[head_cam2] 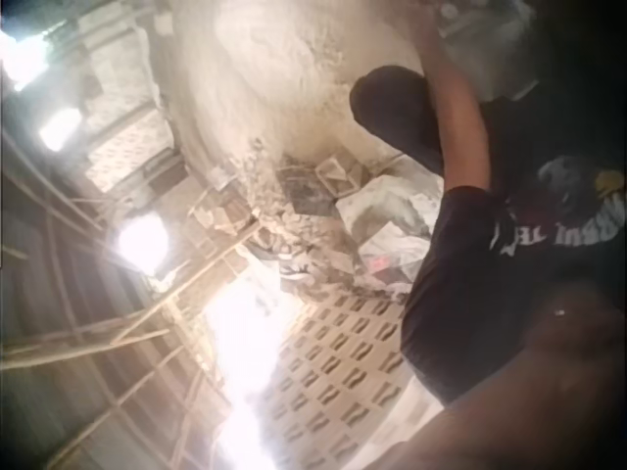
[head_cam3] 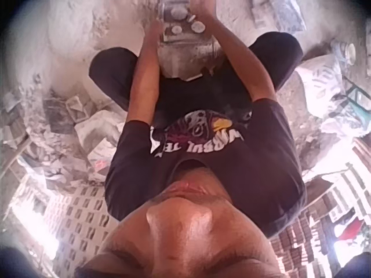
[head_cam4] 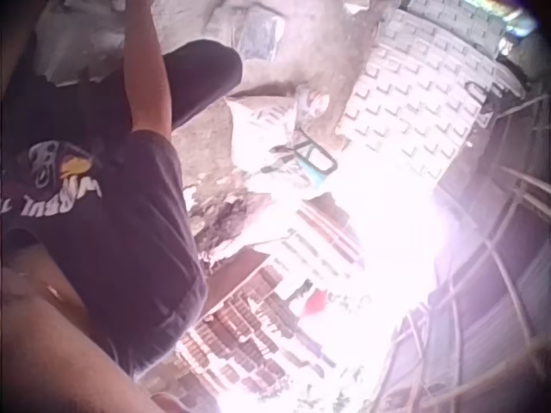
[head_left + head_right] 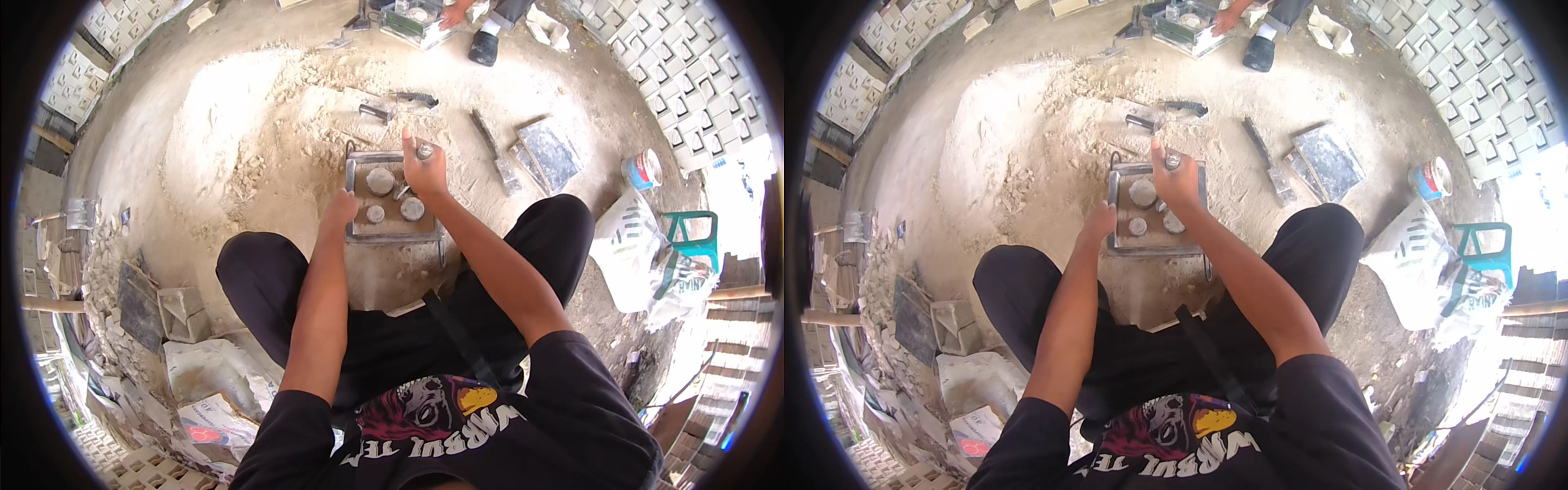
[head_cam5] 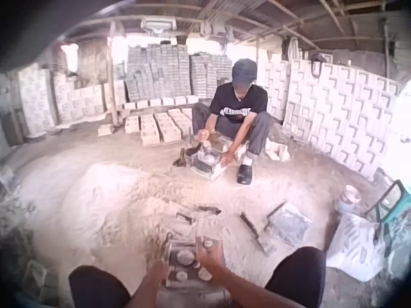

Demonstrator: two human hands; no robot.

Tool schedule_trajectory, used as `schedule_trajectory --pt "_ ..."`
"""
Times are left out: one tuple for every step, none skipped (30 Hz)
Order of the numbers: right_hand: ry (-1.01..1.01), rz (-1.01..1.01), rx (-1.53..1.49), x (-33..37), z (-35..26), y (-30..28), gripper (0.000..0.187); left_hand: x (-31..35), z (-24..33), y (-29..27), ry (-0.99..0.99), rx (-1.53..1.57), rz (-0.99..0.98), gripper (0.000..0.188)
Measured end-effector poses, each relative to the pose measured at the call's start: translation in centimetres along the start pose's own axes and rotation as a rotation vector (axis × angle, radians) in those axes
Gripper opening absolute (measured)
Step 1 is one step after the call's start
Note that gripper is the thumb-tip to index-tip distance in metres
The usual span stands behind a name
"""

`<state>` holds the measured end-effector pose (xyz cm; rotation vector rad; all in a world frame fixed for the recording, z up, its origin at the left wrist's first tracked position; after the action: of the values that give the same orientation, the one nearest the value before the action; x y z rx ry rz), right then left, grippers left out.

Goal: The person uses a small tool to press and smooth material into a square mold with circular cutouts, then lifts the mold to leave the shaped material on the floor.

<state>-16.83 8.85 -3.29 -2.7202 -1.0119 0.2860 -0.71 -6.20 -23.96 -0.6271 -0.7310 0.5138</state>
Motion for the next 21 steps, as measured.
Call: schedule_trajectory --pt "-0.002 -0.018 -0.013 -0.2 -0.2 0.1 0.049 -0.1 -0.2 -0.2 0.008 -0.001 0.019 0.044" --pt "0.016 -0.03 -0.024 0.1 0.3 0.3 0.048 0.0 -0.1 0.0 0.006 -0.002 -0.008 0.046" --pt "-0.011 -0.045 -0.006 0.2 0.3 0.5 0.047 -0.1 0.0 0.1 0.003 -0.002 -0.035 0.049" --pt "-0.038 -0.061 0.012 0.2 0.2 0.7 0.047 0.1 0.1 0.4 -0.001 -0.002 -0.062 0.052" --pt "-0.071 -0.08 0.033 -0.1 -0.1 0.8 0.046 0.2 0.0 0.5 0.002 -0.009 -0.06 0.053" --pt "-0.139 -0.127 0.081 -0.7 -0.2 1.2 0.048 0.2 0.3 0.4 0.013 -0.014 -0.051 0.054" --pt "-0.083 -0.032 0.085 -2.0 0.7 -0.1 0.047 0.0 0.7 0.4 0.025 -0.019 -0.042 0.055" --pt "-0.025 0.056 0.081 -3.2 1.0 -0.9 0.047 -0.2 0.9 0.3 0.023 0.001 -0.042 0.056" --pt "0.05 0.136 0.068 -2.9 0.9 -1.0 0.047 -0.1 0.1 0.4 0.004 0.013 -0.051 0.056" --pt "0.06 0.068 -0.003 -2.5 0.5 -0.9 0.046 0.1 -0.8 0.5 -0.014 0.025 -0.06 0.057" --pt "0.043 0.081 0.001 -2.5 0.9 -1.2 0.047 0.0 -0.6 0.5 0.0 0.024 -0.054 0.057" --pt "0.025 0.095 0.005 -2.4 1.2 -1.4 0.048 -0.1 -0.3 0.6 0.014 0.023 -0.047 0.058" --pt "0.008 0.109 0.009 -2.4 1.5 -1.7 0.049 -0.1 -0.1 0.6 0.029 0.022 -0.04 0.058" --pt "-0.071 0.031 0.011 -2.6 0.3 -0.8 0.052 -0.4 0.0 0.2 0.03 0.028 -0.033 0.058" --pt "-0.049 0.049 0.018 -2.1 -0.2 -0.7 0.05 -0.3 -0.7 0.3 0.022 0.033 -0.035 0.058" --pt "-0.026 0.067 0.024 -1.7 -0.9 -0.6 0.05 -0.3 -1.2 0.5 0.013 0.037 -0.037 0.059" --pt "0.0 0.085 0.031 -1.3 -1.1 -0.7 0.051 -0.2 -1.0 0.3 0.011 0.036 -0.02 0.058" --pt "0.01 0.047 0.037 -1.2 -0.1 -0.2 0.053 -0.3 -0.6 0.2 0.009 0.035 -0.002 0.058" --pt "-0.003 -0.006 0.045 -1.2 -0.1 0.5 0.053 -0.3 -0.4 0.1 0.006 0.034 0.016 0.057" --pt "-0.021 -0.059 0.056 -1.4 -0.5 1.1 0.053 -0.3 -0.1 0.2 0.002 0.016 0.013 0.058" --pt "-0.039 -0.113 0.067 -1.5 -0.9 1.8 0.053 -0.2 0.1 0.3 -0.002 -0.003 0.011 0.058"
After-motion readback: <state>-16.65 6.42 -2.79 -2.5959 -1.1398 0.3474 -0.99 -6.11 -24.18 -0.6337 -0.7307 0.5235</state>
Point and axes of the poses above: each hand's wrist, its own x-axis away from the middle knuckle, its own y-axis out of the palm, z = x × y, the point moved 10 cm from there along -x, towards the middle knuckle, and after that the axes turned 8 degrees about -z, right-handed, at the moved point
